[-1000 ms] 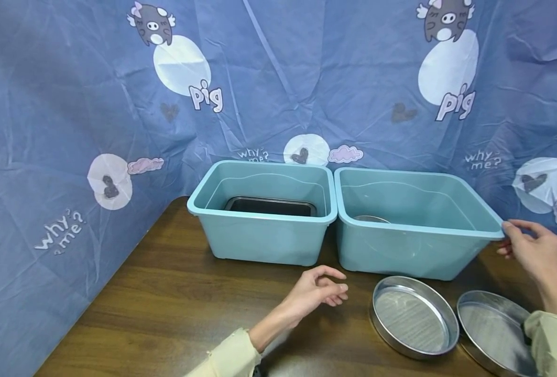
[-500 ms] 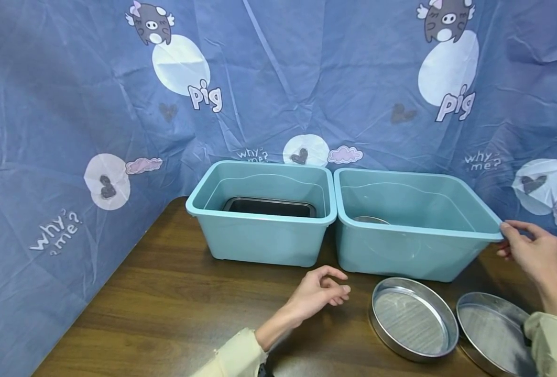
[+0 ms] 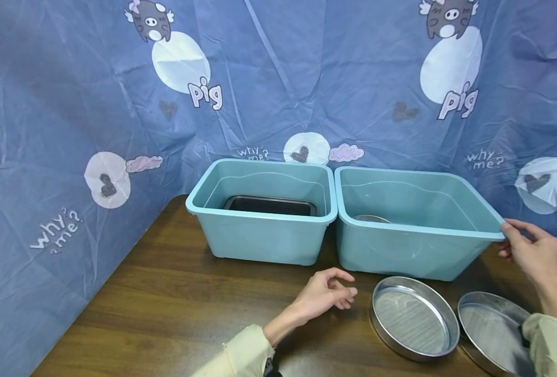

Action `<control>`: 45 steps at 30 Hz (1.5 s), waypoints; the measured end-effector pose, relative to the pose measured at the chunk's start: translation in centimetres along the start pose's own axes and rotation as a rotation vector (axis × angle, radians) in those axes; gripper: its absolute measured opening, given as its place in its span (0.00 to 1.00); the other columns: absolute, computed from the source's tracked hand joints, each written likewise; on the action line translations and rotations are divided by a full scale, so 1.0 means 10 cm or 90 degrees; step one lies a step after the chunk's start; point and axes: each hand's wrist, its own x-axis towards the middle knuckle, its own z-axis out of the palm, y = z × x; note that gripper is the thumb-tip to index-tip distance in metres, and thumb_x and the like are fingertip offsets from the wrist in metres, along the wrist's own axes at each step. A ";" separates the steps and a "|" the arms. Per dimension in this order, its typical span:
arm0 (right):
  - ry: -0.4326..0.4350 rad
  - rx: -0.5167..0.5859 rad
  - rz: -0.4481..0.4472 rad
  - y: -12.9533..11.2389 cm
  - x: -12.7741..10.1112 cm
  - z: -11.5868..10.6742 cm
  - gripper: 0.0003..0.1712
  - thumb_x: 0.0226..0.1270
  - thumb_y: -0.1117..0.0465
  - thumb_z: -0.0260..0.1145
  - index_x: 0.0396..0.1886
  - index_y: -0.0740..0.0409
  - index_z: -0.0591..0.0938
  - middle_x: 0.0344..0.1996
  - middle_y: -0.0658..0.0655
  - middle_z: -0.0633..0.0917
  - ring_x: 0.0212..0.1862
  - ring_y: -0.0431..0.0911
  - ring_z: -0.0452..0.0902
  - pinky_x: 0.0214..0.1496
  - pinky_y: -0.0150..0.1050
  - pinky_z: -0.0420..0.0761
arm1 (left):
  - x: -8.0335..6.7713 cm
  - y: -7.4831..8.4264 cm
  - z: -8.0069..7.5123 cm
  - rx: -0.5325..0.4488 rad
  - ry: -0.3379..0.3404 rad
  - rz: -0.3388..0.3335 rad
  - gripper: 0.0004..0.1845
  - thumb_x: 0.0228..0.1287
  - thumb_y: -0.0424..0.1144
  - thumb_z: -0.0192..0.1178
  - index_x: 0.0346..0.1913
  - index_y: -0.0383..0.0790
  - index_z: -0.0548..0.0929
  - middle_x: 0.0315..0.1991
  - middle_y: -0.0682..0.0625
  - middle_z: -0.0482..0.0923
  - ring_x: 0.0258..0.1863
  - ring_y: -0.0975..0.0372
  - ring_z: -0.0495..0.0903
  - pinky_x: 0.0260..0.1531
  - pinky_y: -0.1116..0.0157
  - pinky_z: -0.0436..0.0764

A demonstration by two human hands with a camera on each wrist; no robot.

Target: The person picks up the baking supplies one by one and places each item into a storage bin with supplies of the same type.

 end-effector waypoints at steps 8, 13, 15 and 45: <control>0.040 0.028 0.003 -0.01 -0.03 0.04 0.16 0.76 0.63 0.61 0.43 0.32 0.83 0.13 0.34 0.80 0.14 0.30 0.75 0.18 0.21 0.74 | 0.05 -0.05 0.07 -0.003 -0.030 0.000 0.17 0.69 0.31 0.66 0.58 0.28 0.81 0.31 0.41 0.87 0.27 0.60 0.85 0.35 0.60 0.89; 0.052 0.049 0.002 -0.02 -0.03 0.05 0.18 0.76 0.64 0.61 0.39 0.29 0.84 0.13 0.35 0.80 0.13 0.30 0.74 0.18 0.20 0.73 | 0.08 -0.08 0.13 -0.004 -0.045 -0.005 0.19 0.69 0.31 0.66 0.59 0.27 0.80 0.32 0.41 0.87 0.26 0.62 0.85 0.35 0.59 0.89; 0.049 0.060 -0.005 -0.02 -0.03 0.05 0.19 0.75 0.64 0.61 0.37 0.28 0.84 0.13 0.36 0.80 0.13 0.30 0.75 0.18 0.20 0.74 | 0.09 -0.09 0.15 -0.003 -0.049 -0.008 0.19 0.69 0.30 0.66 0.60 0.28 0.80 0.32 0.41 0.87 0.26 0.62 0.84 0.34 0.59 0.89; 0.068 0.066 0.023 -0.01 -0.04 0.09 0.14 0.76 0.64 0.62 0.41 0.36 0.84 0.14 0.37 0.80 0.14 0.31 0.75 0.18 0.22 0.74 | 0.16 -0.20 0.34 -0.028 -0.081 -0.018 0.21 0.67 0.27 0.66 0.61 0.26 0.78 0.27 0.46 0.86 0.22 0.64 0.82 0.28 0.66 0.87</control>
